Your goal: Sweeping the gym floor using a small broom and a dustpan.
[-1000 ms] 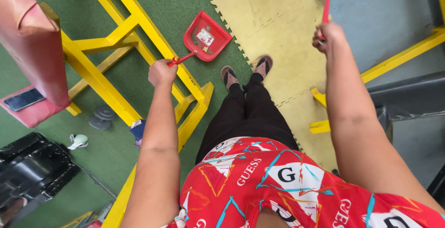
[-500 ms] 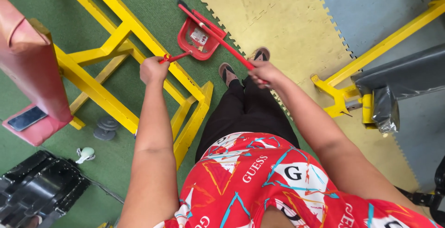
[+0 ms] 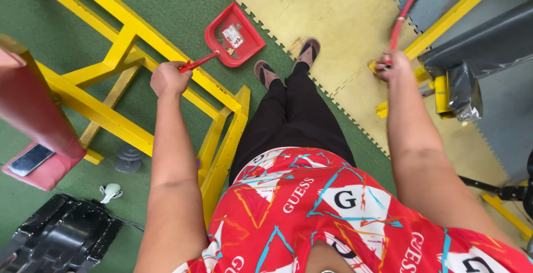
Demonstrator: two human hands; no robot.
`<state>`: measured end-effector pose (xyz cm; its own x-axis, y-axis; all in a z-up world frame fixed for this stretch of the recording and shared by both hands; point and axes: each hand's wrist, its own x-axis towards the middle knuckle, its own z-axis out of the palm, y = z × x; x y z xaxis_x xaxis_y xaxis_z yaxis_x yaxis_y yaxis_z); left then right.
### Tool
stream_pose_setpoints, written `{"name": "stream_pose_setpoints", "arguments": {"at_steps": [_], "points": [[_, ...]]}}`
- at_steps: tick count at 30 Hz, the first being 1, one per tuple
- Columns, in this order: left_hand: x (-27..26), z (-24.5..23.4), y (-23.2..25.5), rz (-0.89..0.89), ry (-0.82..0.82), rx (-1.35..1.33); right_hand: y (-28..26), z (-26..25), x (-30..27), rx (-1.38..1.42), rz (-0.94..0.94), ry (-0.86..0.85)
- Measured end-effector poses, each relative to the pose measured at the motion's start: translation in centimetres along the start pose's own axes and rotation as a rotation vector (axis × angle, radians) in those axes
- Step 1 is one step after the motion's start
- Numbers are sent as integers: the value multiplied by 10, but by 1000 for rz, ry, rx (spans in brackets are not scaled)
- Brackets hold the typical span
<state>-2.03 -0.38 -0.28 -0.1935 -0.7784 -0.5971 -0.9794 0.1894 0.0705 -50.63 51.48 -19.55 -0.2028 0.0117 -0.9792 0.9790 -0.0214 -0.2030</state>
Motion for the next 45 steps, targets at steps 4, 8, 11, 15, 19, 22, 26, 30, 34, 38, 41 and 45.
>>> {"name": "stream_pose_setpoints", "arguments": {"at_steps": [4, 8, 11, 15, 19, 22, 26, 30, 34, 38, 41, 45], "points": [[2, 1, 12, 35, 24, 13, 126, 95, -65, -299, -77, -21], [-2, 13, 13, 23, 35, 10, 246, 162, -177, -558, -31, -109], [-3, 15, 17, 35, 32, 11, 221, 157, -210, -551, 167, -296], [-7, 10, 10, 42, 24, -2, 156, 100, -244, -443, 379, -537], [0, 8, 1, 33, 64, 18, 147, 46, -275, -457, 250, -352], [-13, 15, -9, 75, 53, 29, 156, -30, -227, -272, 198, -170], [-18, 12, 6, 64, 4, 36, 161, -47, -103, 82, 224, -87], [-19, 24, 5, 65, 43, -7, 195, 50, -98, 20, 348, -116], [-25, 23, -1, 54, 49, -66, 218, 131, -162, -122, 462, -280], [-33, 22, -14, -16, 32, -105, 159, 154, -226, -290, 455, -447], [-35, 23, -27, -91, 51, -181, 114, 178, -264, -271, 400, -545], [-36, 36, -46, -237, 136, -314, 69, 222, -239, -321, 291, -581]]}}
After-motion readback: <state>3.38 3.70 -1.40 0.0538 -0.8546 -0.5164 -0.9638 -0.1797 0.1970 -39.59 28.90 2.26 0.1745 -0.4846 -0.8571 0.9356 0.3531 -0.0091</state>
